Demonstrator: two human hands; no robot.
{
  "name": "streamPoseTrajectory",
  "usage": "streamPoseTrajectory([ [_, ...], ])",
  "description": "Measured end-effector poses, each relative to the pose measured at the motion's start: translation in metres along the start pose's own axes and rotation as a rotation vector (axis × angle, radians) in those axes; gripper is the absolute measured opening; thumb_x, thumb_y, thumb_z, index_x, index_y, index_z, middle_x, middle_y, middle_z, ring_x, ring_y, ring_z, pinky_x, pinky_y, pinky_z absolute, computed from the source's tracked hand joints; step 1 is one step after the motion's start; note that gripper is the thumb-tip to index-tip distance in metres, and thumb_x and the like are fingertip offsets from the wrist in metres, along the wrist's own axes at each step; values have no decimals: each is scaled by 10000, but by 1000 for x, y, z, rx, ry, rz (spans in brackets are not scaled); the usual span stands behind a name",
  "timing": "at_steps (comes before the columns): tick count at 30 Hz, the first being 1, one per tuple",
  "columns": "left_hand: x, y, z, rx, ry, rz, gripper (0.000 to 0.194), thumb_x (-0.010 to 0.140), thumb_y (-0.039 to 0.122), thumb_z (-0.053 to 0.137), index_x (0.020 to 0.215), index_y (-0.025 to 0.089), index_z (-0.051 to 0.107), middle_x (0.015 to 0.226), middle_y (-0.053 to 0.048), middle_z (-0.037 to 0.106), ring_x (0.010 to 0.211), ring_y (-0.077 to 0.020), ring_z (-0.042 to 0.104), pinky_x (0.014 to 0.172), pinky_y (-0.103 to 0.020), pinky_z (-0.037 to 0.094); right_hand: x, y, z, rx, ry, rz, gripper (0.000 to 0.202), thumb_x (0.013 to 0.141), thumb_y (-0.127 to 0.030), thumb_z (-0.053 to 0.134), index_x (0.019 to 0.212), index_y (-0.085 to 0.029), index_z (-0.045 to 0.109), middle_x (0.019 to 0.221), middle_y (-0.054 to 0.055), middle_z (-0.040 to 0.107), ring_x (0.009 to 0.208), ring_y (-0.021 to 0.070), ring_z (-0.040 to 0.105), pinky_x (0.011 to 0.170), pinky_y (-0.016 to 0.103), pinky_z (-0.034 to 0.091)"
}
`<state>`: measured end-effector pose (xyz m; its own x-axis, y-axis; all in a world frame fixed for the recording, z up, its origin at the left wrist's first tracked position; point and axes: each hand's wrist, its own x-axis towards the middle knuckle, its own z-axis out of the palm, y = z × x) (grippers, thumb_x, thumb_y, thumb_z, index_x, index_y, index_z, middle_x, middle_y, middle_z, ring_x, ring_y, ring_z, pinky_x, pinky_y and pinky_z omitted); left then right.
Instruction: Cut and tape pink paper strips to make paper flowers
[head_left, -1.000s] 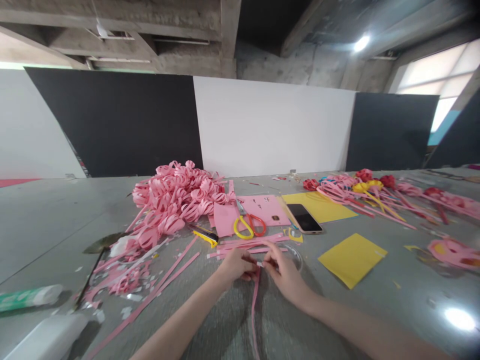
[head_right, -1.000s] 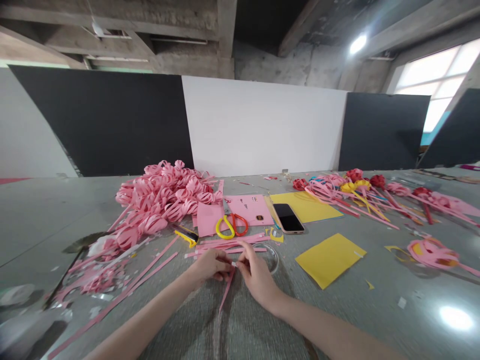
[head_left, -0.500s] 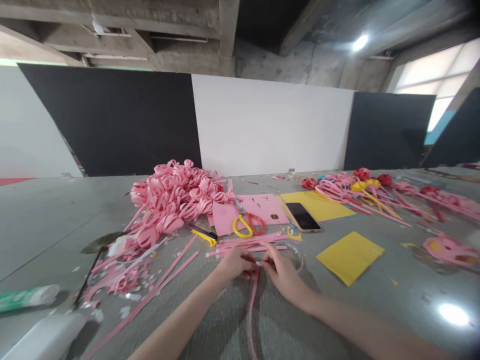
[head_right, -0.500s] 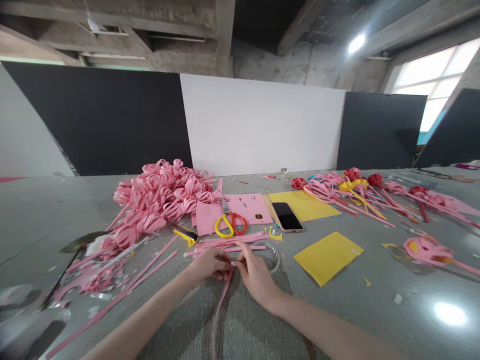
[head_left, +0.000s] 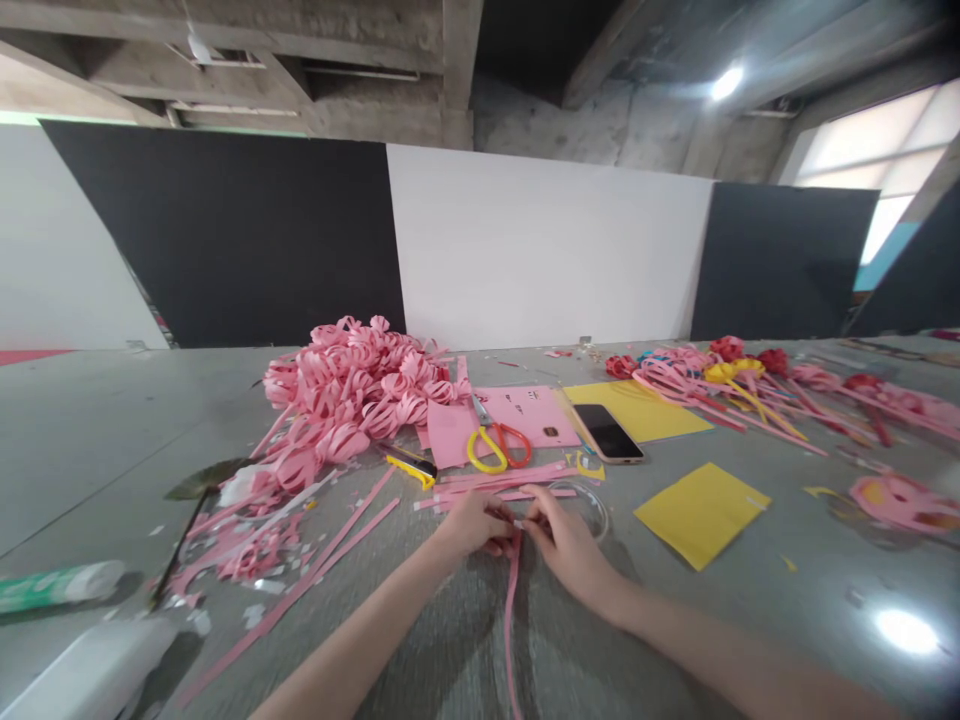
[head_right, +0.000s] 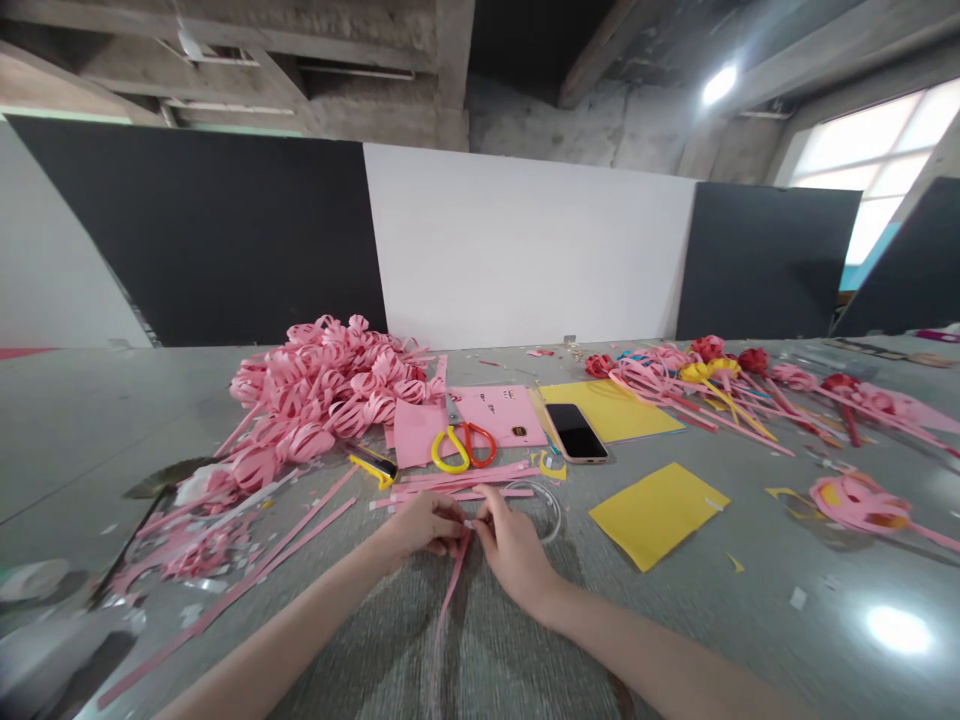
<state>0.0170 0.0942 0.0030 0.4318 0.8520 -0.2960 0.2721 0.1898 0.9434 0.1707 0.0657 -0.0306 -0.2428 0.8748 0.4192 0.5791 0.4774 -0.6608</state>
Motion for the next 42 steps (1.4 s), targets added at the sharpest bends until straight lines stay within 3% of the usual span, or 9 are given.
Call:
streamPoseTrajectory([
  [7, -1, 1, 1, 43, -20, 24, 125, 590, 250, 575, 627, 131, 584, 526, 7, 586, 452, -90, 536, 434, -175, 379, 0, -2, -1, -36, -8, -1, 356, 769, -94, 395, 1108, -206, 388, 702, -2, 547, 634, 159, 538, 593, 276, 421],
  [13, 1, -3, 2, 135, -3, 98, 123, 618, 197, 491, 660, 133, 587, 483, 24, 545, 413, -96, 503, 418, -192, 365, -2, -2, 1, -30, -4, -9, 375, 753, -94, 398, 1112, -204, 382, 712, 2, 547, 629, 155, 550, 584, 268, 432],
  [18, 8, -7, 1, 268, 109, 263, 86, 585, 142, 520, 605, 138, 604, 524, 30, 531, 511, -105, 472, 506, -209, 351, -1, 0, 3, 11, 24, -7, 342, 748, -100, 405, 1076, -197, 416, 742, 10, 566, 662, 155, 570, 605, 269, 449],
  [22, 3, -10, 3, 347, 205, 352, 86, 603, 150, 503, 545, 141, 565, 506, 33, 483, 533, -115, 433, 525, -218, 312, -1, -5, 0, -18, 8, -88, 195, 765, -94, 411, 891, -195, 521, 839, 36, 563, 768, 159, 555, 675, 274, 442],
  [28, -14, -17, 11, 382, 310, 421, 86, 635, 135, 459, 576, 152, 520, 581, 20, 455, 591, -123, 427, 564, -218, 308, -5, -13, -2, -228, -18, -149, 117, 784, -108, 424, 721, -186, 483, 732, 14, 505, 656, 151, 513, 588, 257, 408],
  [35, -13, -16, 8, 300, 224, 403, 57, 634, 141, 471, 582, 155, 490, 590, 22, 454, 588, -122, 410, 560, -219, 304, -9, -17, 1, -432, 4, -253, 137, 761, -81, 394, 695, -193, 438, 718, 19, 473, 634, 157, 483, 542, 251, 379],
  [42, -16, -18, 10, 215, 213, 419, 91, 688, 199, 459, 607, 158, 457, 586, 35, 419, 589, -115, 376, 560, -219, 297, -10, -15, 2, -529, 60, -315, 137, 784, -99, 384, 709, -185, 460, 730, 33, 472, 664, 168, 486, 547, 257, 373],
])
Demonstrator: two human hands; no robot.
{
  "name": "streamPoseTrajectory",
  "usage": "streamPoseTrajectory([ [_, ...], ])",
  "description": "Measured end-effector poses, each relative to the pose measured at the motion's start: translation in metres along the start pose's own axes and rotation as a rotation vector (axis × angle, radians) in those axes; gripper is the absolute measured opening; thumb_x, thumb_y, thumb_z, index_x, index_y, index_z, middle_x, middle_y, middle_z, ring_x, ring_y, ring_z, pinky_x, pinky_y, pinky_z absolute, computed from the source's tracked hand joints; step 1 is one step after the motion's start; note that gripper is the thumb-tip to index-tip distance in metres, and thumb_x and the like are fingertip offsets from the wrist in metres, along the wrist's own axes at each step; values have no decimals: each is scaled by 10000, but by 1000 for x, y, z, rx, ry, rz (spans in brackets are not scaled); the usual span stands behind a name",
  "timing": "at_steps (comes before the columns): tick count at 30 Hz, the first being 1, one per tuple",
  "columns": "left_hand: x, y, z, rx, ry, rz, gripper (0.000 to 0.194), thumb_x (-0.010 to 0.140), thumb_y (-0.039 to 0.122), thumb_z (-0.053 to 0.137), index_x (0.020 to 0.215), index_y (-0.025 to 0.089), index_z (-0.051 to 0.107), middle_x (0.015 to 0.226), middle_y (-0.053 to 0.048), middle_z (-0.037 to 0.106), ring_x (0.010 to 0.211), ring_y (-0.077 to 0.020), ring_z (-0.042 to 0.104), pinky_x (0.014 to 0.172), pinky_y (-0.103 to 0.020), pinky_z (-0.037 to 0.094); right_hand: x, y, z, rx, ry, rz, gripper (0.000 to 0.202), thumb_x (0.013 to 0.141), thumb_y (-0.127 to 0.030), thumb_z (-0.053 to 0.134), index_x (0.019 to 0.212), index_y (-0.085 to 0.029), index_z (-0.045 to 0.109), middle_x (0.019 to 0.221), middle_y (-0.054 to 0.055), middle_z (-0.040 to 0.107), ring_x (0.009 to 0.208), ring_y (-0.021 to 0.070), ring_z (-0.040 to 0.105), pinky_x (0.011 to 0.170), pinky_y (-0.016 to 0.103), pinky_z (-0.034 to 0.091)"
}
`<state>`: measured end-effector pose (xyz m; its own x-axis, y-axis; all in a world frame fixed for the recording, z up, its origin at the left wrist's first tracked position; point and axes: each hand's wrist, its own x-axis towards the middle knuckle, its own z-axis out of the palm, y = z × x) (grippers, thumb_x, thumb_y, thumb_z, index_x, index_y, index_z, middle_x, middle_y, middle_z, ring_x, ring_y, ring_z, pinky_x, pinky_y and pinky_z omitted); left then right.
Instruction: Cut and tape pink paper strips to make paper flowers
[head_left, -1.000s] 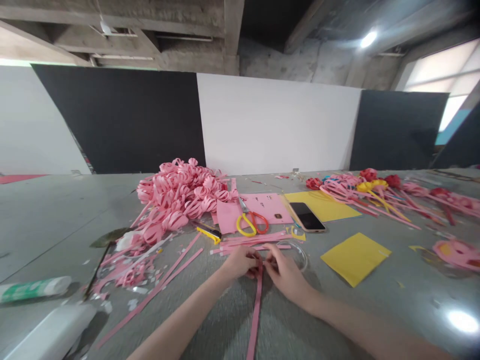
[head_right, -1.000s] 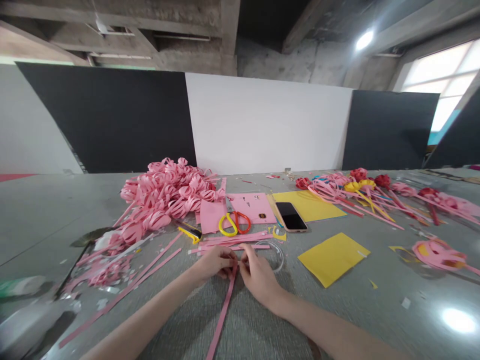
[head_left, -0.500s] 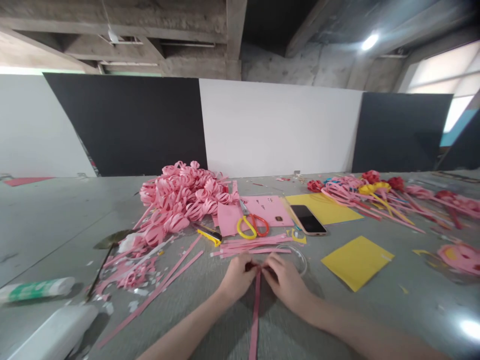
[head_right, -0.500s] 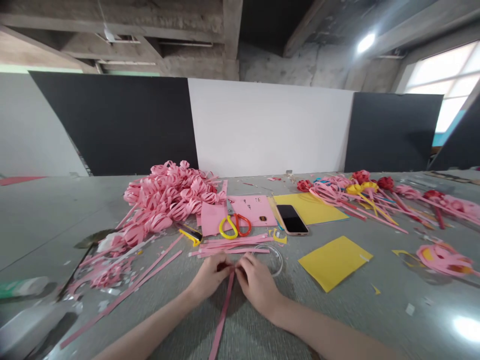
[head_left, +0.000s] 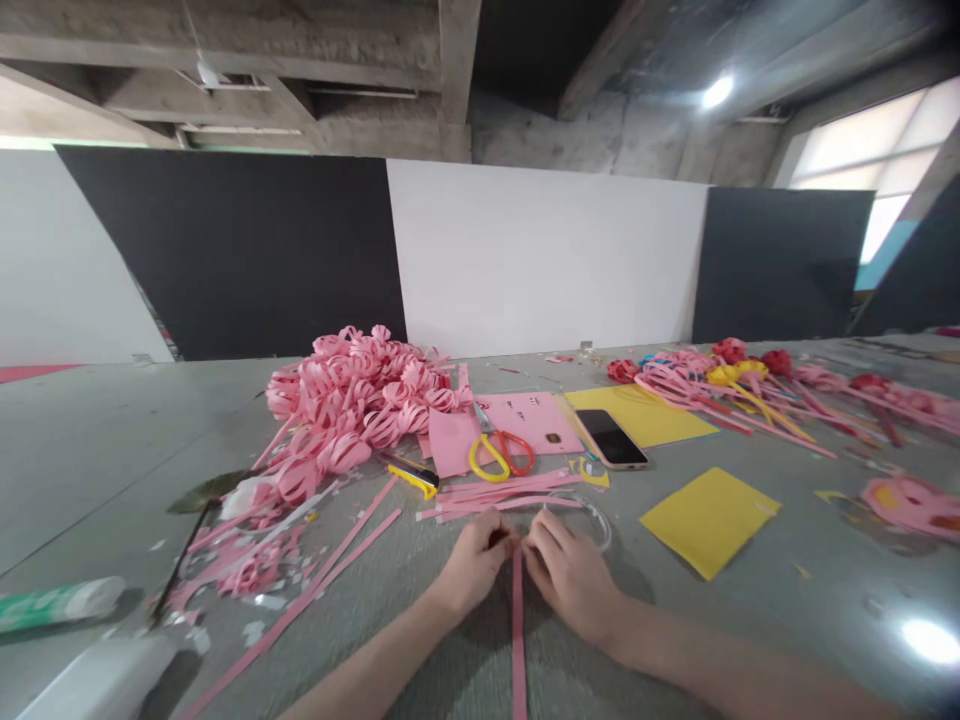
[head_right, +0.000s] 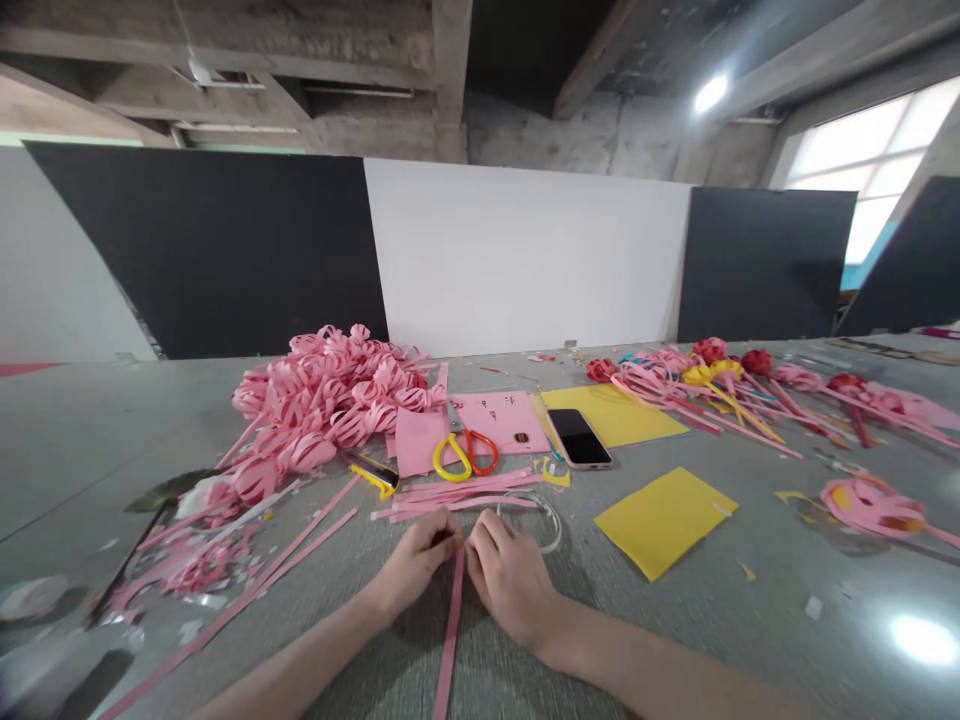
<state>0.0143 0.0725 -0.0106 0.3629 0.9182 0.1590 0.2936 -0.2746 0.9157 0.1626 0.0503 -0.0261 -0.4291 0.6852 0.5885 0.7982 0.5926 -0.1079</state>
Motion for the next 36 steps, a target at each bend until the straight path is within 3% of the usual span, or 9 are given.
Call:
streamPoseTrajectory([
  [4, 0, -1, 2, -47, 38, 22, 117, 690, 219, 470, 594, 161, 436, 588, 36, 413, 591, -110, 372, 562, -215, 299, -2, 0, -2, 12, 41, -24, 140, 763, -84, 386, 694, -179, 461, 726, 38, 466, 667, 170, 480, 540, 256, 369],
  [10, 6, -5, -4, -221, 132, -125, 259, 729, 394, 437, 600, 183, 360, 489, 86, 268, 435, -69, 256, 430, -189, 230, -3, -4, -10, 131, 54, -129, 141, 758, -78, 360, 720, -176, 454, 718, 38, 474, 691, 166, 466, 595, 270, 377],
  [14, 6, -3, -6, -228, 143, -97, 275, 703, 398, 499, 595, 163, 408, 502, 75, 325, 451, -63, 295, 432, -182, 232, 0, -5, -11, 309, -26, -16, 102, 786, -104, 367, 802, -179, 433, 762, 38, 492, 701, 156, 476, 608, 260, 381],
  [19, 6, -2, -6, -256, 134, -108, 304, 688, 428, 527, 606, 141, 470, 459, 79, 321, 407, -53, 280, 409, -181, 212, 2, 0, -7, 474, -99, 149, 47, 788, -157, 410, 799, -198, 391, 639, -26, 451, 550, 116, 444, 512, 217, 346],
  [28, 5, -5, -4, -295, 172, -122, 286, 698, 411, 530, 615, 143, 470, 431, 91, 299, 383, -44, 277, 386, -168, 203, 7, 4, -4, 665, -191, 223, 186, 696, -110, 524, 754, -210, 378, 627, -53, 451, 584, 115, 461, 555, 216, 367],
  [32, 4, 0, -7, -403, 151, -142, 354, 672, 462, 559, 823, 143, 526, 523, 68, 437, 361, -37, 344, 367, -163, 244, 7, 7, -3, 724, -132, 283, 186, 704, -140, 536, 780, -210, 382, 626, -54, 471, 571, 114, 475, 535, 215, 384],
  [36, 6, 3, -17, -666, -14, -293, 507, 728, 622, 333, 914, 176, 487, 746, -18, 580, 398, -76, 502, 342, -170, 302, 7, 11, -2, 791, -79, 370, 174, 729, -208, 538, 795, -209, 377, 665, -37, 505, 583, 119, 500, 533, 227, 408],
])
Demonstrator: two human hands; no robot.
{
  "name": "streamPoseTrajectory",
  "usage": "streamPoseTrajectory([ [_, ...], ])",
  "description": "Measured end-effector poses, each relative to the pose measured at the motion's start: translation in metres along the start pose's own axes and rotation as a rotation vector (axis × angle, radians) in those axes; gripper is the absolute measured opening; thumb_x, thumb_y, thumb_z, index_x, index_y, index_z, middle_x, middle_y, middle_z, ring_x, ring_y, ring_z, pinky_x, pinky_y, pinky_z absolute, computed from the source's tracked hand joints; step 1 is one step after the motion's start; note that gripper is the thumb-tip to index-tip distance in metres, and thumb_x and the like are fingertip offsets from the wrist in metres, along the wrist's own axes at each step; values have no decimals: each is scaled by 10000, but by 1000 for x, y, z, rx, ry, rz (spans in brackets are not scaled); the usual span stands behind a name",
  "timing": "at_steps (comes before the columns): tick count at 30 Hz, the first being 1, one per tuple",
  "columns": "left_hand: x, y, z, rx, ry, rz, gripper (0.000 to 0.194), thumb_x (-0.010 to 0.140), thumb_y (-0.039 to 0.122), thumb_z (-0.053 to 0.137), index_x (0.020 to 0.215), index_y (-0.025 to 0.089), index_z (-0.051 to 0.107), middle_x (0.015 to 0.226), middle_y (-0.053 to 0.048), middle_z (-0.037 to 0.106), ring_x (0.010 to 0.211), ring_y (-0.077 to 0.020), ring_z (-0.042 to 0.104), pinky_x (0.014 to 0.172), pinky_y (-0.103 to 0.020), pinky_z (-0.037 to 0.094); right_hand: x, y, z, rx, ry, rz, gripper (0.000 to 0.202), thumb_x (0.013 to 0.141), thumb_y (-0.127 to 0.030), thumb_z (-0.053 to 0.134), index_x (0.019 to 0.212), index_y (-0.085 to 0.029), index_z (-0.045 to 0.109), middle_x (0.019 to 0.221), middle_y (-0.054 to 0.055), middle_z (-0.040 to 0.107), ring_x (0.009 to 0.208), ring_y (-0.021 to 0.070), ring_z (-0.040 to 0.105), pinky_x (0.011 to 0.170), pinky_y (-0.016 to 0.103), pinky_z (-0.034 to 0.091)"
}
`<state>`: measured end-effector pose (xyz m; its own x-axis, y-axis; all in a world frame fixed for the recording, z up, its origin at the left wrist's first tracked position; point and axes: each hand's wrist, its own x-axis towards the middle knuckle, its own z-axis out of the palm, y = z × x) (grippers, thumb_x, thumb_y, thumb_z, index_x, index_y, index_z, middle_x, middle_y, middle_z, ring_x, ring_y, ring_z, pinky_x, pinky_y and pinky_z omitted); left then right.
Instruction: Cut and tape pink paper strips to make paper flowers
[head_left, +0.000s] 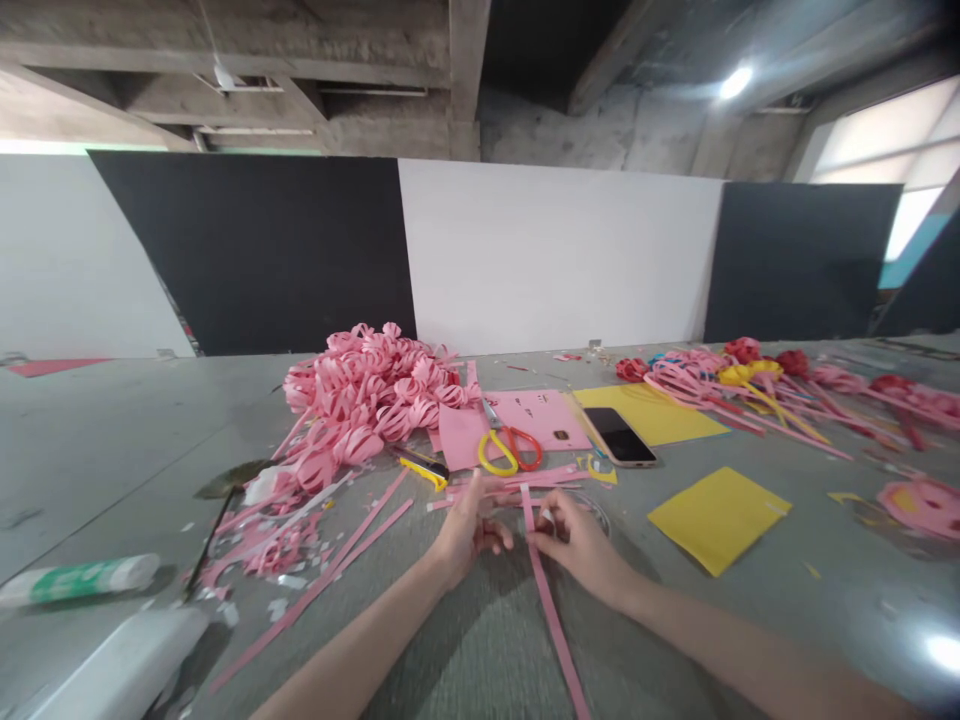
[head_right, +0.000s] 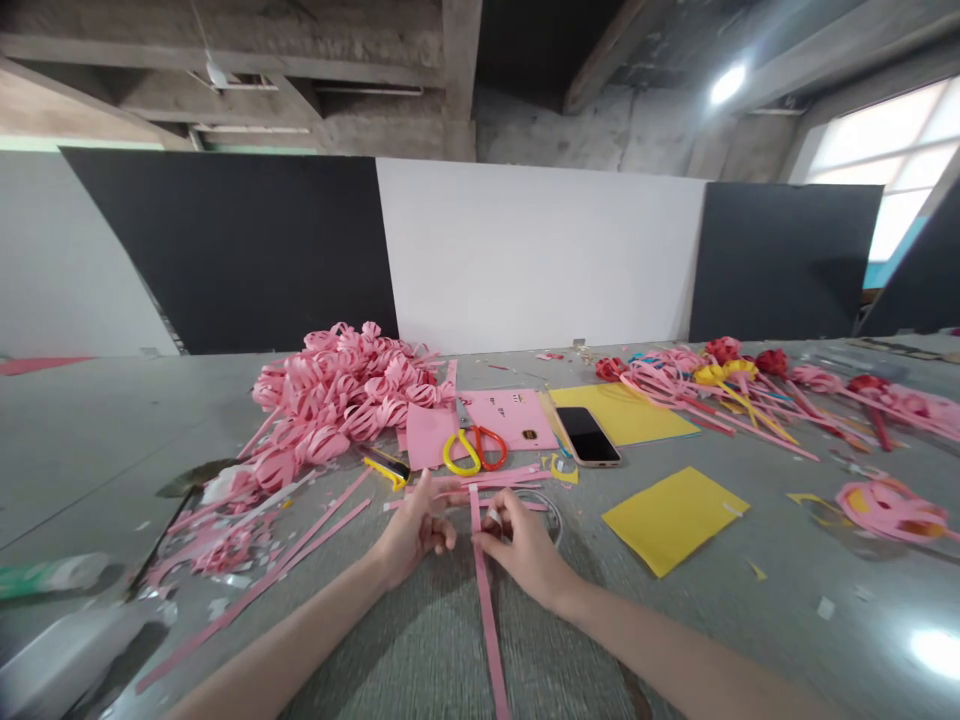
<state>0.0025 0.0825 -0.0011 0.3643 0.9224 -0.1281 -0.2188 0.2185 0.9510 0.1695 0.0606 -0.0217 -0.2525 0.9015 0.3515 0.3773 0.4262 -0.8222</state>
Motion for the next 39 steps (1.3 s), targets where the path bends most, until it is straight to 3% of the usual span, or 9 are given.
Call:
streamPoseTrajectory([
  [2, -1, 3, -4, -44, -158, -141, 544, 717, 657, 290, 796, 163, 504, 716, -25, 581, 418, -101, 541, 338, -175, 314, 1, 2, -1, 25, 37, 19, 165, 737, -221, 528, 784, -210, 370, 660, -37, 499, 585, 121, 505, 533, 230, 412],
  [5, -7, 6, -6, -26, -425, -320, 456, 711, 572, 437, 643, 129, 517, 617, -22, 551, 532, -151, 605, 444, -199, 402, 3, 5, -2, 32, 91, 26, 160, 740, -217, 518, 782, -214, 364, 643, -47, 488, 577, 118, 504, 543, 233, 408],
  [9, -17, 6, -1, 35, -572, -337, 264, 724, 333, 553, 786, 82, 604, 752, -96, 621, 741, -177, 622, 654, -214, 435, 3, 6, -4, 35, 119, 39, 173, 730, -210, 523, 770, -216, 355, 632, -55, 504, 566, 119, 510, 538, 234, 398],
  [16, -16, 29, 4, 115, -350, -116, 215, 716, 269, 540, 796, 91, 631, 869, -114, 635, 826, -202, 603, 753, -279, 437, 4, 5, -2, 218, 130, 42, 160, 805, -335, 441, 761, -218, 342, 681, -18, 553, 632, 143, 572, 610, 277, 445],
  [21, -33, 48, 13, 710, -14, 507, 227, 696, 114, 442, 831, 168, 616, 974, -81, 616, 969, -210, 529, 869, -339, 373, 4, -1, -3, 338, 100, 74, 232, 830, -433, 384, 780, -207, 362, 704, 9, 571, 609, 137, 568, 615, 286, 455],
  [24, -51, 28, 16, 1011, -255, 680, 325, 648, 29, 398, 877, 165, 584, 1184, -95, 501, 1068, -193, 470, 898, -306, 359, 2, -9, -5, 324, 62, 77, 252, 830, -443, 380, 755, -203, 370, 682, -3, 559, 613, 132, 558, 616, 275, 444],
  [29, -63, -3, 10, 1121, -363, 627, 334, 606, -35, 363, 802, 157, 553, 1209, -92, 484, 1055, -145, 489, 862, -216, 385, 1, -6, -4, 335, 20, 60, 205, 827, -395, 401, 755, -210, 346, 635, -26, 539, 608, 130, 546, 603, 265, 427],
  [35, -62, -1, 10, 1030, -376, 568, 310, 574, -44, 370, 723, 166, 544, 1097, -70, 555, 991, -156, 523, 828, -228, 400, 2, 4, -3, 233, 24, 55, 195, 743, -261, 528, 780, -215, 341, 666, -46, 521, 612, 126, 549, 584, 250, 412],
  [39, -60, -2, 10, 838, -181, 524, 164, 669, 32, 412, 708, 161, 505, 958, -71, 557, 772, -138, 558, 672, -226, 433, 0, -4, -3, 166, -52, 7, 181, 730, -219, 531, 762, -209, 353, 654, -48, 509, 581, 114, 522, 559, 231, 398],
])
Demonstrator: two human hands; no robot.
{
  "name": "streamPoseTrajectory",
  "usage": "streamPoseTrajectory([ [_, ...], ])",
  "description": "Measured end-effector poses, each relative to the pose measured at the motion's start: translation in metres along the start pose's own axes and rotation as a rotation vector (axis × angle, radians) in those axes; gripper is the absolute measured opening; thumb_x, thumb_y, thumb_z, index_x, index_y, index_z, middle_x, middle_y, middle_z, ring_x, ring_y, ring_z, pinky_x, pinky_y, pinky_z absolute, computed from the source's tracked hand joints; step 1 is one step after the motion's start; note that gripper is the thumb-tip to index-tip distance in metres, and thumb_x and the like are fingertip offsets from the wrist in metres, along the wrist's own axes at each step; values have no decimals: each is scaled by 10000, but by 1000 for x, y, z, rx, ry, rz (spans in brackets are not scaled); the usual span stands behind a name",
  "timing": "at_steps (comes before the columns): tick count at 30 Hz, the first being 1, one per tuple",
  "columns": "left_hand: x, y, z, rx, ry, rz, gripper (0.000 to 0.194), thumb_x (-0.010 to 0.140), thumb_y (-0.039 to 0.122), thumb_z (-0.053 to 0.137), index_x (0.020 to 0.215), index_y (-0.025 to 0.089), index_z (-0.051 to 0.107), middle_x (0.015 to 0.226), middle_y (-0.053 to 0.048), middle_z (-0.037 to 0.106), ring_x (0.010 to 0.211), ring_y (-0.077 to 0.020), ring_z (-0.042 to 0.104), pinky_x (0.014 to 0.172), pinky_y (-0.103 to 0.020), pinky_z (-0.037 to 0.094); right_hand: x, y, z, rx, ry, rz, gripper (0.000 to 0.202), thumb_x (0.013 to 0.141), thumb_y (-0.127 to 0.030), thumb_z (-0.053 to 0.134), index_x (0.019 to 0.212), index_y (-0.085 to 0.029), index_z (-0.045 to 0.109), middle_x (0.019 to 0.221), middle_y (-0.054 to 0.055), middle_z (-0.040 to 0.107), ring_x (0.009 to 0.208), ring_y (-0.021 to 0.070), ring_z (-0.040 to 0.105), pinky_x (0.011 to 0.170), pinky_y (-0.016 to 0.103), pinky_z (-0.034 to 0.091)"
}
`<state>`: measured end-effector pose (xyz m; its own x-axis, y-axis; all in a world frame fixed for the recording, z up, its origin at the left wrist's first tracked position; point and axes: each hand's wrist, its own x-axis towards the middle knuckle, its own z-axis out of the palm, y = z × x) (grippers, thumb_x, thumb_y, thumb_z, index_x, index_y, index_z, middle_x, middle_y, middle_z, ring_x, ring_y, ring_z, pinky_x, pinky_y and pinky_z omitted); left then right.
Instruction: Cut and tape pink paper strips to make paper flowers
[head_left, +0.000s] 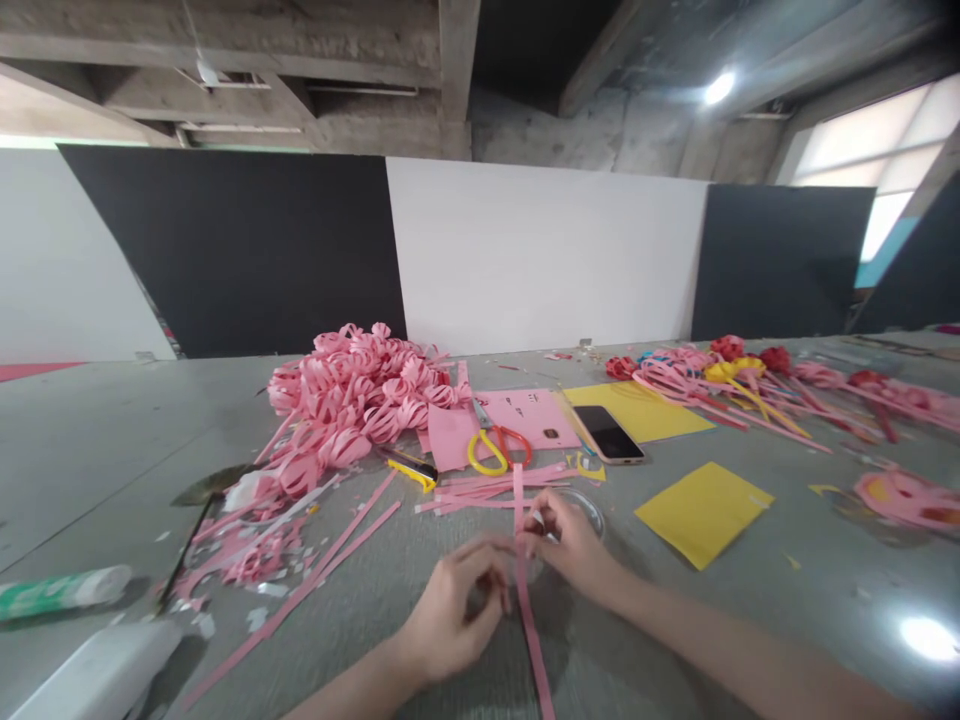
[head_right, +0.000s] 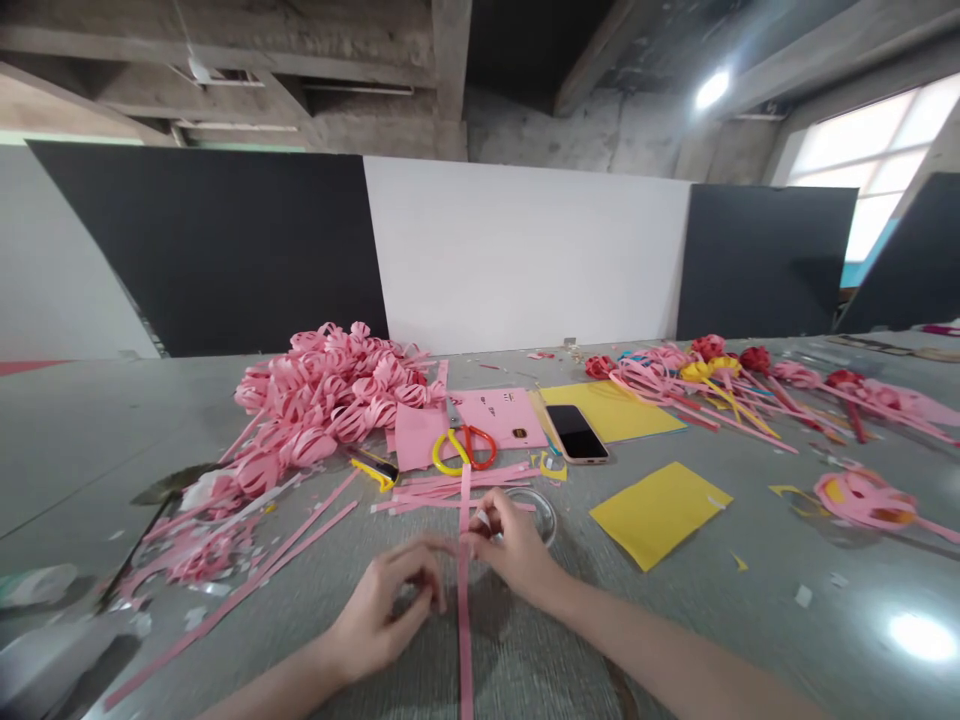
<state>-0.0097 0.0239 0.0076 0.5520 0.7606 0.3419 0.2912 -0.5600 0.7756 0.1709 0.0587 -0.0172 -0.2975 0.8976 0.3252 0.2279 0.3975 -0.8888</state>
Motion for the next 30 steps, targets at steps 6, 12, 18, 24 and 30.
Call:
streamPoseTrajectory([
  [6, 9, -14, -1, -340, 225, -277, 217, 784, 327, 464, 925, 163, 461, 584, 40, 476, 503, -86, 469, 498, -185, 367, -10, -8, 3, -301, -167, -101, 148, 708, -163, 547, 760, -198, 414, 666, -35, 496, 612, 115, 480, 556, 206, 360],
  [12, 12, -18, 0, -347, 188, -319, 271, 765, 376, 481, 662, 129, 521, 438, 53, 444, 397, -63, 413, 441, -170, 321, -15, -10, 5, -476, -279, -180, 141, 697, -135, 542, 788, -192, 450, 719, -12, 522, 668, 134, 494, 598, 221, 364],
  [18, 14, -19, 1, -445, 122, -402, 254, 726, 358, 530, 640, 120, 537, 461, 49, 447, 389, -67, 429, 413, -170, 329, -14, -18, 2, -418, -207, -258, 75, 810, -201, 440, 883, -185, 450, 770, 11, 519, 670, 127, 481, 615, 232, 377],
  [24, 13, -20, 2, -439, -11, -376, 146, 728, 254, 512, 695, 120, 559, 496, 45, 463, 388, -63, 441, 405, -164, 327, -8, -14, -1, -316, -102, -328, 209, 883, -190, 318, 937, -203, 520, 735, 7, 475, 650, 115, 483, 640, 244, 393],
  [30, 11, -22, 4, -441, -2, -389, 113, 702, 193, 501, 779, 131, 555, 527, 50, 470, 378, -57, 443, 397, -163, 335, -7, -5, 1, -166, -138, -216, 269, 869, -231, 367, 1131, -237, 429, 723, -22, 474, 530, 77, 492, 564, 222, 423],
])
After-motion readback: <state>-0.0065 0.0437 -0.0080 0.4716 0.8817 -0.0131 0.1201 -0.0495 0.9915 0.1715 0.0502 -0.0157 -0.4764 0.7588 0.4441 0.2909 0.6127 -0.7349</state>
